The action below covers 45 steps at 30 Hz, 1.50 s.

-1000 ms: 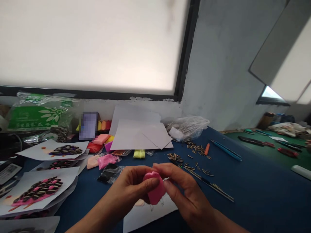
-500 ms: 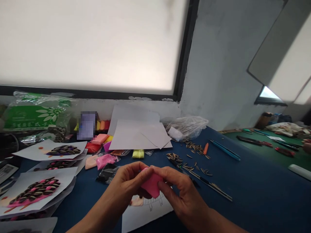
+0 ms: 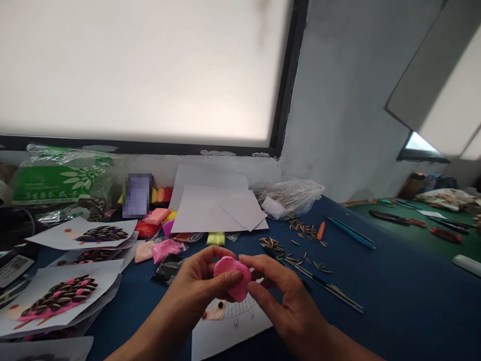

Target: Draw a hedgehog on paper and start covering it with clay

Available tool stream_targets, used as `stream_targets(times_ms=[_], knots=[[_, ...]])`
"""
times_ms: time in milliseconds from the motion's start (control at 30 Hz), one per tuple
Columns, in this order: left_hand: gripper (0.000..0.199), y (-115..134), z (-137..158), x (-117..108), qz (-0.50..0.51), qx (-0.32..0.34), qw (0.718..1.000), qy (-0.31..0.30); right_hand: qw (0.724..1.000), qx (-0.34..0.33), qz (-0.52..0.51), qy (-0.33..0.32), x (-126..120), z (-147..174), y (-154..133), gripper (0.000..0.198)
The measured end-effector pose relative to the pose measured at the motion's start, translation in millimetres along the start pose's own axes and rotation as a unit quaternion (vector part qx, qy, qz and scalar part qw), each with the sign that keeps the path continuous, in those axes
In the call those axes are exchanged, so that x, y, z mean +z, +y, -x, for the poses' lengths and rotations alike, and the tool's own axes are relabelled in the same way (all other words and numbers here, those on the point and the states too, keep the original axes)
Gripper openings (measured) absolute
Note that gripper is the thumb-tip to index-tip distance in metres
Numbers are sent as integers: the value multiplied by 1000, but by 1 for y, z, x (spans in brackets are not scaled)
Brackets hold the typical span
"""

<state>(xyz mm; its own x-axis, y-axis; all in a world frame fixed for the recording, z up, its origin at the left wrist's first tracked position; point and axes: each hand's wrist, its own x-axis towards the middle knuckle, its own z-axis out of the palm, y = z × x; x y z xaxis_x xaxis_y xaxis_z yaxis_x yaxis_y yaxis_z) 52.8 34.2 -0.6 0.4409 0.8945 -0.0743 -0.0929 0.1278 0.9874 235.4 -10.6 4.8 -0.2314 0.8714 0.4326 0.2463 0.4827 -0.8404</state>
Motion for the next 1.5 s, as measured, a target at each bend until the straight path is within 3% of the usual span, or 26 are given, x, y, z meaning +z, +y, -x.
stream_targets(times_ms=[100,333,600,733,933,1233,1400,1500], knots=[[49,0,1,3,-4,-5,1000,-2,1000,26,-4,3,-2,-4,-1,13],[48,6,2,7,-19,-28,999,-43,998,51,-16,26,-3,-3,0,16],[36,2,0,-1,-18,-1,999,-27,993,107,-44,9,-3,-4,2,17],[48,5,0,2,-11,-8,999,-30,989,132,-59,-11,-2,-4,0,18],[48,13,0,6,-40,-33,997,-55,999,45,-8,16,-4,-2,2,12],[46,12,1,6,-58,-41,997,-33,995,-44,81,-29,-6,-3,6,24],[46,13,-1,3,-69,-43,996,-27,994,-50,85,-46,-6,-2,5,25],[47,13,-2,1,-58,-33,997,-29,998,-4,70,-11,-6,-2,4,24]])
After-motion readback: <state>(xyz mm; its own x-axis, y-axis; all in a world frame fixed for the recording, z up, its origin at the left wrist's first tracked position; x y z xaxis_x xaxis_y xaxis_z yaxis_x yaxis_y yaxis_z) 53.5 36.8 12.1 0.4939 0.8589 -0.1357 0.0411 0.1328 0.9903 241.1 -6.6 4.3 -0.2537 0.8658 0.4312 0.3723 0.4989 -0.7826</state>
